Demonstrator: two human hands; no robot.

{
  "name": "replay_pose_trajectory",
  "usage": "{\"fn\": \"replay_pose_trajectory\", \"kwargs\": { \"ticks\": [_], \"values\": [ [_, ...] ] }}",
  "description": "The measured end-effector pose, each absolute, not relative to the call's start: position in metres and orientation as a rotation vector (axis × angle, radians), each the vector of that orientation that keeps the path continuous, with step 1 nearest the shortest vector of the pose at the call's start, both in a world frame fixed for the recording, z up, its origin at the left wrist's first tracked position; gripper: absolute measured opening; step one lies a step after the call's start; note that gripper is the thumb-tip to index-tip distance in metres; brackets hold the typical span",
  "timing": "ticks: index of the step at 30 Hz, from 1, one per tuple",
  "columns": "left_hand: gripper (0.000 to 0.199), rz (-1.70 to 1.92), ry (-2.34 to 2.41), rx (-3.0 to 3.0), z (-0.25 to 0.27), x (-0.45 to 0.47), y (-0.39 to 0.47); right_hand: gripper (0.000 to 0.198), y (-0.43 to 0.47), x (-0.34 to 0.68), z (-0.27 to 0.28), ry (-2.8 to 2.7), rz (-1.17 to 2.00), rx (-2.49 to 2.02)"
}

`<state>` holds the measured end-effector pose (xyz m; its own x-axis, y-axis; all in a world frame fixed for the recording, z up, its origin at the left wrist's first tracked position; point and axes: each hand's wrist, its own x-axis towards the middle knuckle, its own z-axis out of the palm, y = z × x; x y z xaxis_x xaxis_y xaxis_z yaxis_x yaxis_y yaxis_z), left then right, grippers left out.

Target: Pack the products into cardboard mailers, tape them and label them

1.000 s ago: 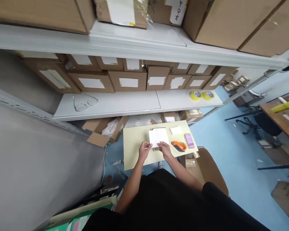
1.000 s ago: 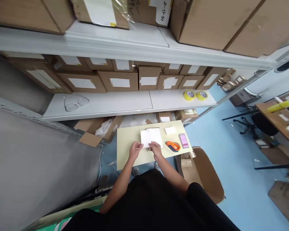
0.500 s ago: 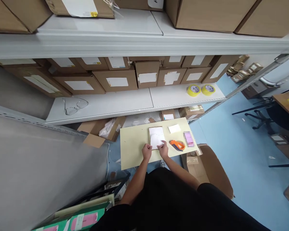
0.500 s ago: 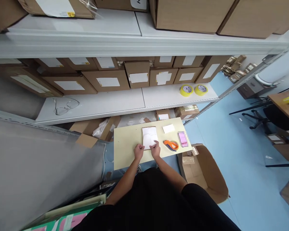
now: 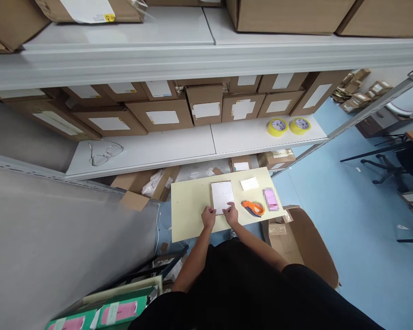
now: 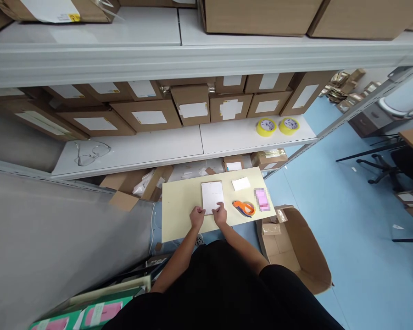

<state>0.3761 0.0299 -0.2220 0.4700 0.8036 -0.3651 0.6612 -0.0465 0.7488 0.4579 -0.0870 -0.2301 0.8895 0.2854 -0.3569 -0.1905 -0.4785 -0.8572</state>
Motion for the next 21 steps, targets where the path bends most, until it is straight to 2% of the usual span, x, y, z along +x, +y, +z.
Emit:
{"fn": "replay_pose_trajectory", "kwargs": {
  "ticks": [6, 16, 19, 21],
  "values": [
    [0.015, 0.144, 1.308, 1.802, -0.22, 0.375, 0.025, 0.034, -0.088, 0.459, -0.226, -0.108, 0.603, -2.039],
    [0.009, -0.164, 1.409, 1.902, -0.201, 0.382, 0.026, 0.03, -0.082, 0.467, -0.211, -0.316, 0.86, -2.503],
    [0.017, -0.337, 1.425, 1.939, -0.194, 0.388, 0.038, 0.031, -0.08, 0.477, -0.203, -0.428, 0.941, -2.622],
    [0.03, -0.449, 1.407, 1.97, -0.191, 0.39, 0.048, 0.042, -0.081, 0.484, -0.199, -0.477, 0.99, -2.677]
  ]
}}
